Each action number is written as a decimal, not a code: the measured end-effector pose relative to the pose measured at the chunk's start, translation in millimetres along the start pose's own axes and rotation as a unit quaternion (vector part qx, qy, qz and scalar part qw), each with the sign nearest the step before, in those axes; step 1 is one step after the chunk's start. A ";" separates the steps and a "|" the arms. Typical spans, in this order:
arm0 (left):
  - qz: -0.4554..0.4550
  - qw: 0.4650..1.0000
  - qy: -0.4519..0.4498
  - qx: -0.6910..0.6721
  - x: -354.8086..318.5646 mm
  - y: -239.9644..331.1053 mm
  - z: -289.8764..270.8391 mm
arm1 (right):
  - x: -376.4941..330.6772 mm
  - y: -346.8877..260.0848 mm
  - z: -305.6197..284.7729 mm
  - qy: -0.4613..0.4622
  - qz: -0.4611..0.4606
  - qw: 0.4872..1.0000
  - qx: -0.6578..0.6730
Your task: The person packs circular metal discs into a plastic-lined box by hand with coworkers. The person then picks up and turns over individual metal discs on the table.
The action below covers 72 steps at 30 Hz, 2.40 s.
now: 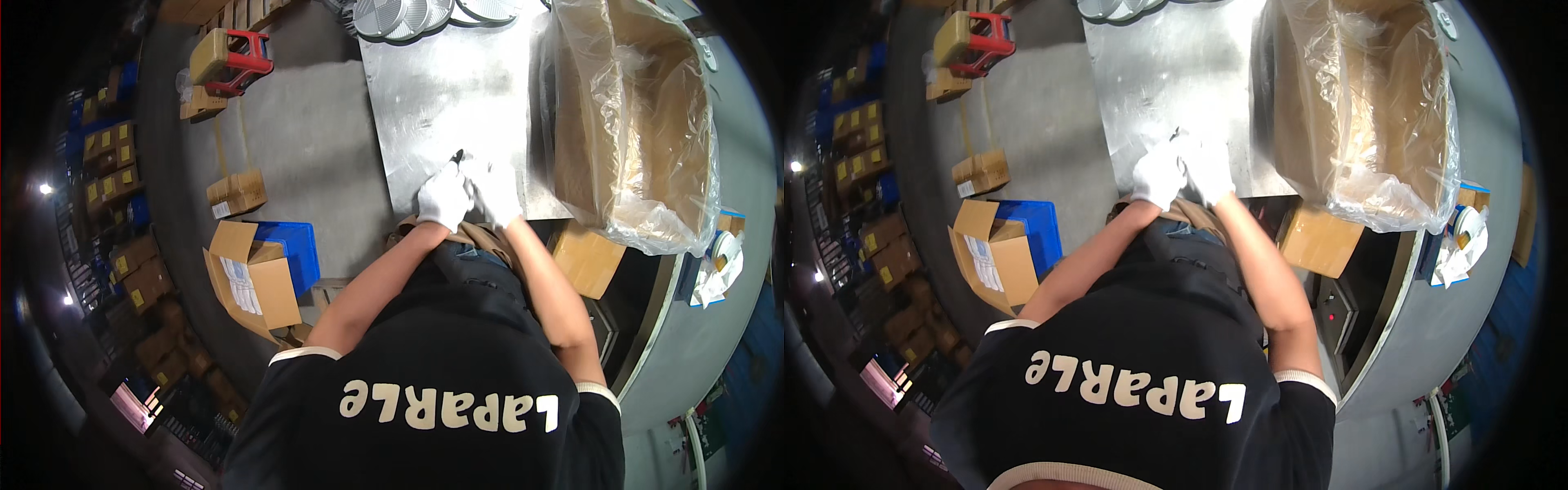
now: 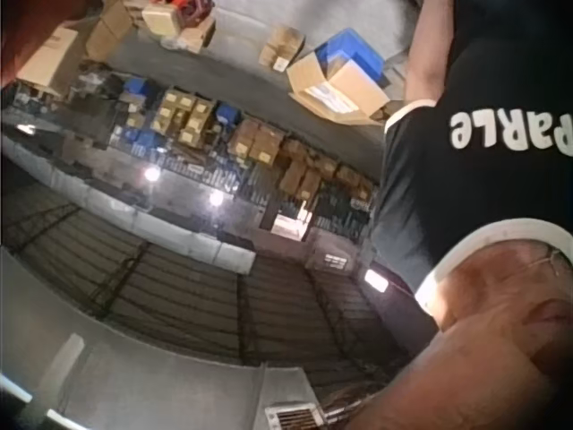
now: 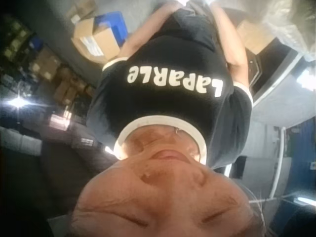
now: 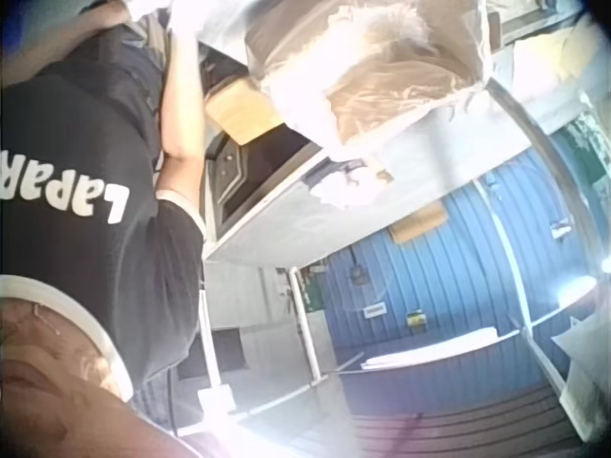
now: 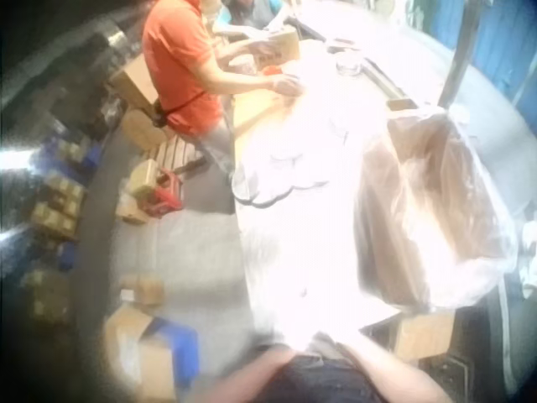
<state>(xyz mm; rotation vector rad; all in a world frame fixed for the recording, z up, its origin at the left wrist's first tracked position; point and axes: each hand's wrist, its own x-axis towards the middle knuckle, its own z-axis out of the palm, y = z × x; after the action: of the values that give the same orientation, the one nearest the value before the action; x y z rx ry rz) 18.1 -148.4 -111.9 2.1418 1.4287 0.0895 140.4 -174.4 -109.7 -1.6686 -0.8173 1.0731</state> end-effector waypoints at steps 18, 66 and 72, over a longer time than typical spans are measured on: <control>-0.054 0.941 0.199 -0.268 -57.4 6.4 -228.4 | 2.6 -39.2 -29.4 -0.001 0.201 0.960 0.192; 0.042 0.557 0.008 -0.829 2.5 -51.6 -174.8 | -33.4 -189.2 -14.2 -0.242 -0.238 0.924 -0.174; -0.035 0.573 -0.028 -0.818 1.3 -47.9 -162.4 | -40.8 -196.3 -19.2 -0.265 -0.197 0.926 -0.180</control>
<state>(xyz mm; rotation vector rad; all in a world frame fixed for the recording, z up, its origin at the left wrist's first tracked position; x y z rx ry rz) -78.1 -67.4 1.5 0.4485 0.6328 0.8965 134.8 -154.3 90.5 -1.4123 -1.7123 1.1422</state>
